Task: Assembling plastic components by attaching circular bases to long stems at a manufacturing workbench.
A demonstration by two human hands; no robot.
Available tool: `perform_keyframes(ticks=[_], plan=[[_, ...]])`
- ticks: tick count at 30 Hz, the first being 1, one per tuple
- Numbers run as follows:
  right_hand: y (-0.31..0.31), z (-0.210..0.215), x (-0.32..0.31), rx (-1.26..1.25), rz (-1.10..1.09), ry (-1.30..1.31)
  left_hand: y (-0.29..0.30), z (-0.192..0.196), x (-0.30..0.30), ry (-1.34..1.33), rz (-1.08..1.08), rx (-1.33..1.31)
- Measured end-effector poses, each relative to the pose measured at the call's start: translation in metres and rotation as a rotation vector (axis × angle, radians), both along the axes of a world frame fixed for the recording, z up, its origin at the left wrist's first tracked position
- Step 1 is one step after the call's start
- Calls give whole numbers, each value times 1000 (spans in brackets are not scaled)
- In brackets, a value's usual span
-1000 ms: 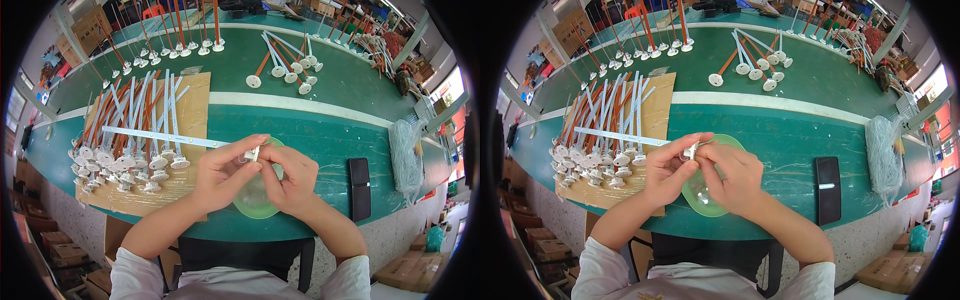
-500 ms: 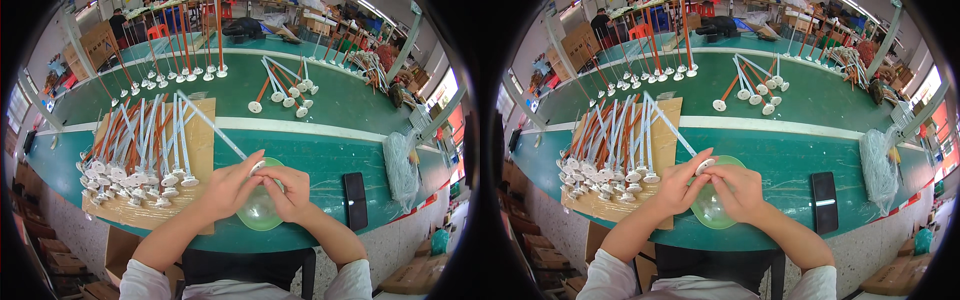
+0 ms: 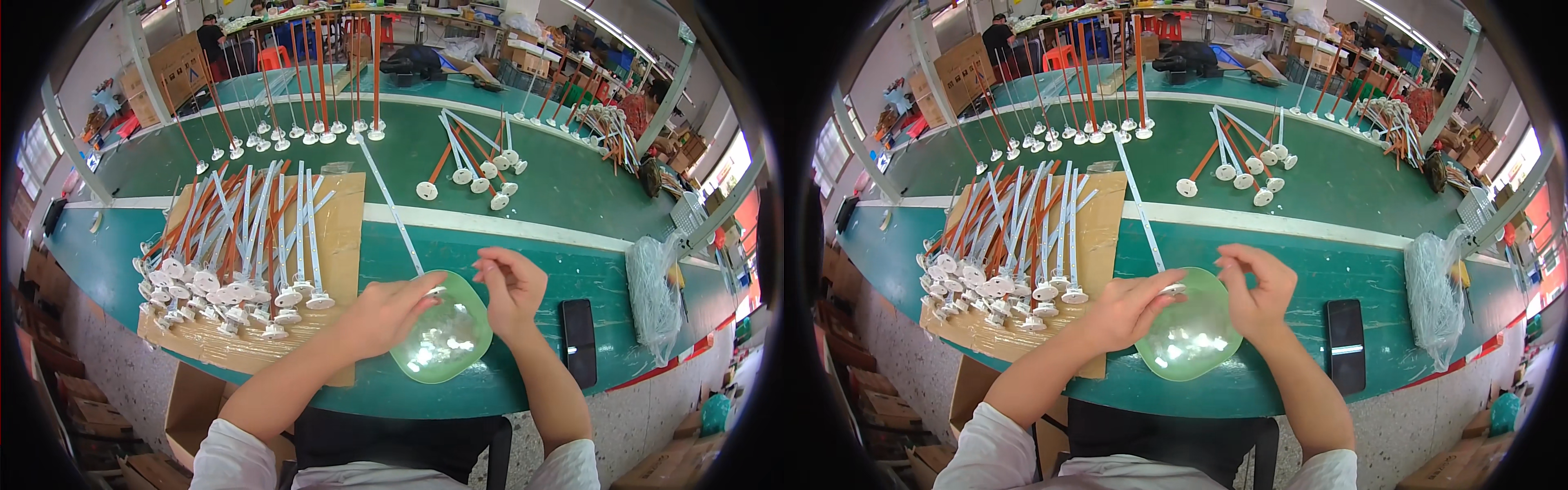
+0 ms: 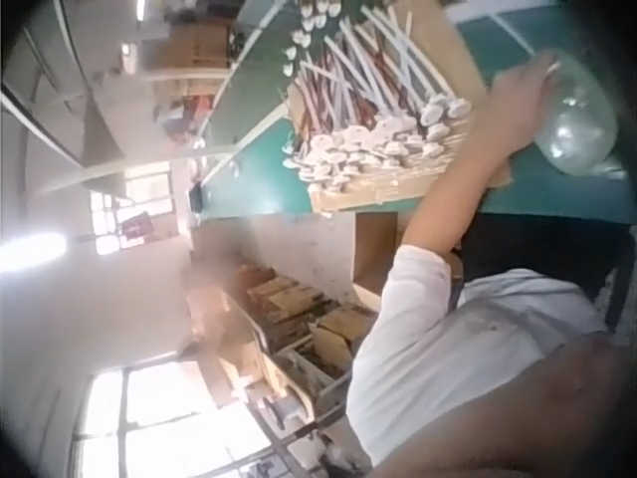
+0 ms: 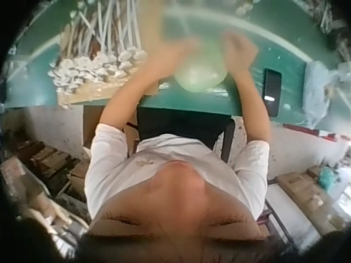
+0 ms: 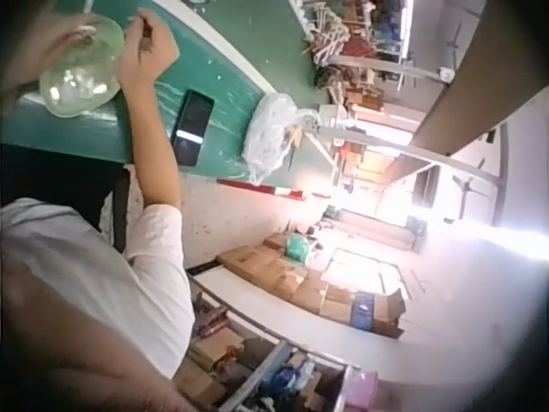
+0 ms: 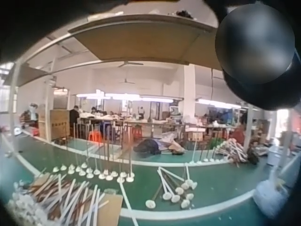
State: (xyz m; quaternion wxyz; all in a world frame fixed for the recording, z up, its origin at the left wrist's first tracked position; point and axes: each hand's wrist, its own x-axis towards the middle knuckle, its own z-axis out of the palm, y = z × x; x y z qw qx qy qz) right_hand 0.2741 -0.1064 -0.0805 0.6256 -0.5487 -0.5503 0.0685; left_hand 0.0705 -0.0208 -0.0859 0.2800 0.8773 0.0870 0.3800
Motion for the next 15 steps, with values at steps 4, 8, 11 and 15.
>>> perform_keyframes(ticks=[4,8,11,15], plan=[[14,-14,38,58,-186,-249,4,13,-9,182,34,117],[17,-25,58,7,-304,-289,4,61,-28,529,138,319],[20,-26,53,-18,-247,-288,4,87,-63,516,201,360],[21,-25,44,14,-181,-398,9,96,-115,773,354,500]])
